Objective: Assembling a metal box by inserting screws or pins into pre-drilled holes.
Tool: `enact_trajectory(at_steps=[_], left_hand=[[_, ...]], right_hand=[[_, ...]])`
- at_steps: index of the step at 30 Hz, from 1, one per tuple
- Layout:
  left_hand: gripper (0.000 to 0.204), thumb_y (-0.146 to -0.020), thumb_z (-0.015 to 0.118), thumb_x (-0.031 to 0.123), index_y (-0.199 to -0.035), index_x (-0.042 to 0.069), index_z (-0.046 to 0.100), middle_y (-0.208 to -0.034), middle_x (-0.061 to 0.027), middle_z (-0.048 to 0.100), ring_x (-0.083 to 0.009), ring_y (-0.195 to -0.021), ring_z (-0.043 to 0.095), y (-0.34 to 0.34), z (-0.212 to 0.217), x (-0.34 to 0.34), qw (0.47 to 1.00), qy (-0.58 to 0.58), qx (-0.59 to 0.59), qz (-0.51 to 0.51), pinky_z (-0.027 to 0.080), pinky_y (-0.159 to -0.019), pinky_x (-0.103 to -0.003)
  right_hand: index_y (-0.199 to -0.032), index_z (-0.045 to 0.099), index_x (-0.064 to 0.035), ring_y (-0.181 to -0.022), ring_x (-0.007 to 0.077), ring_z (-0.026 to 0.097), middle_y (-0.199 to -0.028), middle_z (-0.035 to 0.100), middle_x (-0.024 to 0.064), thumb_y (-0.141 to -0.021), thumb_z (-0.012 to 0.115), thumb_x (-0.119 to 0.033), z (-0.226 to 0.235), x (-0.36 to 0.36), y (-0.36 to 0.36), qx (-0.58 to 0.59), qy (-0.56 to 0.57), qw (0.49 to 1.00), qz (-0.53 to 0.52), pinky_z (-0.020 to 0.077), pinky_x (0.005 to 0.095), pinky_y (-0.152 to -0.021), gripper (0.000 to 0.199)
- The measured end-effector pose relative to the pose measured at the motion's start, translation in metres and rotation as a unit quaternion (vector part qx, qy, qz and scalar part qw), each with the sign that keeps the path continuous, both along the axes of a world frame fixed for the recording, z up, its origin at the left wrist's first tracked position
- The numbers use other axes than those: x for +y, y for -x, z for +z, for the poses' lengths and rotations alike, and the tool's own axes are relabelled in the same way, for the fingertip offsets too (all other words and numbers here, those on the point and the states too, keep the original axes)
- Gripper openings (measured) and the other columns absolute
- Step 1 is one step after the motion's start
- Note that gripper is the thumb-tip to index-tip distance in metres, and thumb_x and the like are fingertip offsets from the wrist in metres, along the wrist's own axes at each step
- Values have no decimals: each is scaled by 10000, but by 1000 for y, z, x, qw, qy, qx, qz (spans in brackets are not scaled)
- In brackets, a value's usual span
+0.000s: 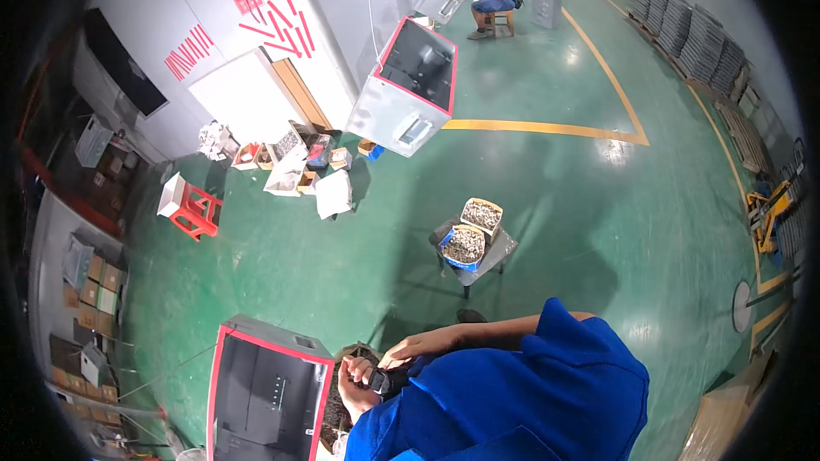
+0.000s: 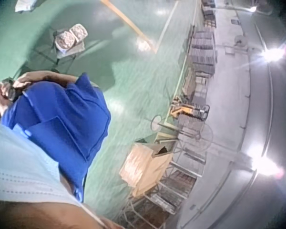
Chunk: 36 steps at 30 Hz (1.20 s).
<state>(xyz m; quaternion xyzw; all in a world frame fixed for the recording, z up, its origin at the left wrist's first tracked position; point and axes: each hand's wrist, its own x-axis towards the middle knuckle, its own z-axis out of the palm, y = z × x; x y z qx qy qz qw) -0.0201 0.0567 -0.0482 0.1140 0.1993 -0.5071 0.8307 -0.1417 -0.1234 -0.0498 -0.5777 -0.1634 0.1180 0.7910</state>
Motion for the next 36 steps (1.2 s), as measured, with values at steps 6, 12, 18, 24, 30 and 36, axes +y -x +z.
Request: enact_trajectory(at_steps=[6, 12, 18, 24, 30, 36], left_hand=[[165, -929, 460, 199, -836, 76, 518, -645, 34, 381, -62, -516, 330, -1, 8, 1, 999, -24, -18, 24, 248, -436, -212], [170, -931, 445, 204, -829, 92, 521, -645, 37, 386, -58, -510, 319, -2, 16, -3, 997, -24, -78, 14, 226, -425, -221], [142, -921, 460, 178, -833, 80, 513, -623, 28, 356, -56, -453, 267, -14, 33, 18, 997, 26, 0, 68, 195, -380, -227], [105, -908, 474, 114, -932, 30, 532, -815, -34, 454, -100, -671, 427, -2, 63, 96, 963, 109, 134, 208, 339, -490, -218], [145, -867, 468, 43, -971, -8, 554, -871, -99, 545, -171, -794, 536, 4, 45, 137, 924, 86, 173, 329, 446, -608, -268], [119, -855, 475, 34, -945, 23, 551, -854, -73, 530, -155, -759, 518, -7, 47, 144, 916, 75, 156, 362, 420, -580, -258]], right_hand=[[-1255, 442, 91, -1241, 238, 394, -1313, 452, 189, -989, 292, -387, 15, -3, 6, 82, 40, 995, 29, 254, 342, -1062, 567], [-1000, 535, 120, -866, 130, 490, -909, 563, 70, -986, 355, -389, 18, 2, 4, 38, 90, 990, 106, 414, 319, -800, 540], [-1178, 531, 50, -1190, 284, 474, -1246, 535, 175, -961, 407, -287, 51, -4, -15, -89, 194, 976, 30, 334, 372, -1025, 419], [-1217, 537, 14, -1244, 279, 431, -1263, 533, 161, -917, 356, -509, 73, 21, 6, 31, 140, 977, -160, 282, 386, -1051, 629], [-1240, 527, -27, -1238, 331, 430, -1282, 508, 186, -909, 361, -527, 64, 35, -14, 60, 223, 967, -110, 269, 388, -1055, 623], [-1243, 527, -37, -1275, 279, 388, -1299, 505, 133, -954, 410, -333, 54, 70, -40, -11, 160, 982, 97, 257, 385, -1076, 429]])
